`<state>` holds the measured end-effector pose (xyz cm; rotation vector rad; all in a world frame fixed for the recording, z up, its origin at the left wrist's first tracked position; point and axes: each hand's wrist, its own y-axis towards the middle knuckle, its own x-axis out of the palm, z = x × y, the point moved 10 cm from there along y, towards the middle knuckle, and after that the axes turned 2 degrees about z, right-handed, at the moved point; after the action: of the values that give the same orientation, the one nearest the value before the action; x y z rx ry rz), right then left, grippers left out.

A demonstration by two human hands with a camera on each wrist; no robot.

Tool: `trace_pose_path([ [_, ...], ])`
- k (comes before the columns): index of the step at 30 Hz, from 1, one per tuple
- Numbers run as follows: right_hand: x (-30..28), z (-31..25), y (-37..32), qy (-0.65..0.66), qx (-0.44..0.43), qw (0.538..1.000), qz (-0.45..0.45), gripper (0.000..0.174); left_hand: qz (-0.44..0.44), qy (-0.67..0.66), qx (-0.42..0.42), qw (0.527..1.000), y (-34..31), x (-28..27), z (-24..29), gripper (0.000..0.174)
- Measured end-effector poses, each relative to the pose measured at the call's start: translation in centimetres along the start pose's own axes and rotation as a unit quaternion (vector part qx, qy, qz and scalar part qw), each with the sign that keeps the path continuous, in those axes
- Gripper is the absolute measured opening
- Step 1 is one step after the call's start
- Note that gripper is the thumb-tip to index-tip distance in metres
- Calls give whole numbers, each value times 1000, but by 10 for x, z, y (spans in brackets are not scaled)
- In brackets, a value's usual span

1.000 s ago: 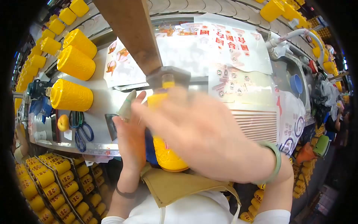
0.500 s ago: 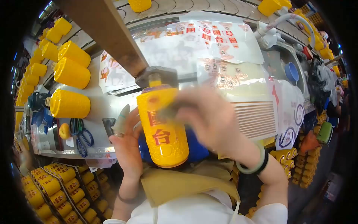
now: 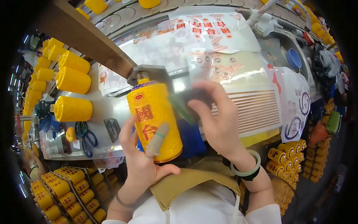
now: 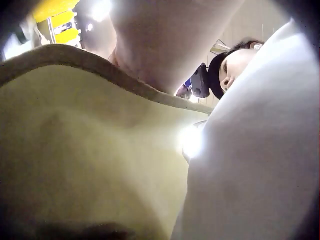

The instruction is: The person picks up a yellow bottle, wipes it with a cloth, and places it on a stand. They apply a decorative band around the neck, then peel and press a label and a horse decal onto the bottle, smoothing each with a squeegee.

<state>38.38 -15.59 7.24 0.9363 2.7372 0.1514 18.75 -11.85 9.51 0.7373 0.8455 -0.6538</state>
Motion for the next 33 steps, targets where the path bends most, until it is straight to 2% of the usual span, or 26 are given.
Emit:
trace_pose_path([
  [2, -3, -13, 2, -4, -10, 1000, 3, 26, -11, -14, -3, 1000, 1, -1, 3, 87],
  [4, 10, -31, 3, -69, -75, 991, -82, 29, -21, -25, -8, 999, 0, 1, 5, 82],
  [5, 16, -36, 0, -57, -110, 986, -110, 29, -17, -62, -17, 998, -2, 3, 5, 75],
  [6, 17, -37, 1, -55, -109, 986, -110, 29, -14, -100, -26, 995, -4, 5, 4, 69],
  [8, 27, -52, -2, -104, -173, 969, -144, 28, -6, -80, -21, 997, -6, 7, 5, 64],
  [9, 27, -56, -1, -122, -205, 964, -120, 26, 2, -60, -16, 998, -7, 6, 6, 60],
  [13, 25, -63, 0, -132, -233, 957, -115, 24, 16, -88, -23, 996, -8, 8, 4, 54],
  [16, 22, -64, -3, -139, -251, 949, -134, 23, 32, -147, -25, 988, -17, 15, -5, 56],
  [18, 24, -60, -4, -135, -237, 948, -163, 24, 107, -238, -48, 964, -28, 13, -18, 63],
  [19, 26, -60, -4, -135, -236, 948, -163, 24, 106, -239, -48, 964, -30, 15, -19, 63],
  [21, 24, -63, 0, -132, -239, 955, -117, 23, 151, -297, -97, 938, -36, 14, -33, 78],
  [22, 23, -62, 0, -131, -239, 955, -117, 23, 150, -297, -98, 938, -38, 12, -32, 78],
  [24, 23, -65, -2, -146, -267, 944, -126, 23, 108, -279, -123, 946, -37, 13, -33, 101],
  [25, 24, -62, -5, -146, -267, 944, -126, 23, 108, -279, -122, 946, -33, 9, -30, 101],
  [27, 6, -29, 2, -7, -107, 993, -49, 25, 116, -407, -130, 897, -23, 6, -31, 101],
  [28, 6, -30, 1, -7, -107, 993, -48, 25, 116, -407, -130, 897, -23, 8, -33, 101],
  [29, 8, -14, 3, 42, -15, 997, -58, 26, 128, -443, -162, 872, -25, 12, -43, 96],
  [30, 12, 2, 2, 92, 78, 990, -68, 27, 140, -478, -193, 845, -26, 14, -52, 91],
  [31, 26, 8, -5, 141, 139, 974, -111, 27, 114, -484, -199, 845, -18, 15, -51, 72],
  [32, 37, 21, -14, 172, 205, 953, -145, 27, 113, -483, -199, 845, -13, 15, -52, 72],
  [33, 47, 27, -19, 158, 202, 953, -159, 30, 117, -549, -241, 792, -12, 24, -58, 69],
])
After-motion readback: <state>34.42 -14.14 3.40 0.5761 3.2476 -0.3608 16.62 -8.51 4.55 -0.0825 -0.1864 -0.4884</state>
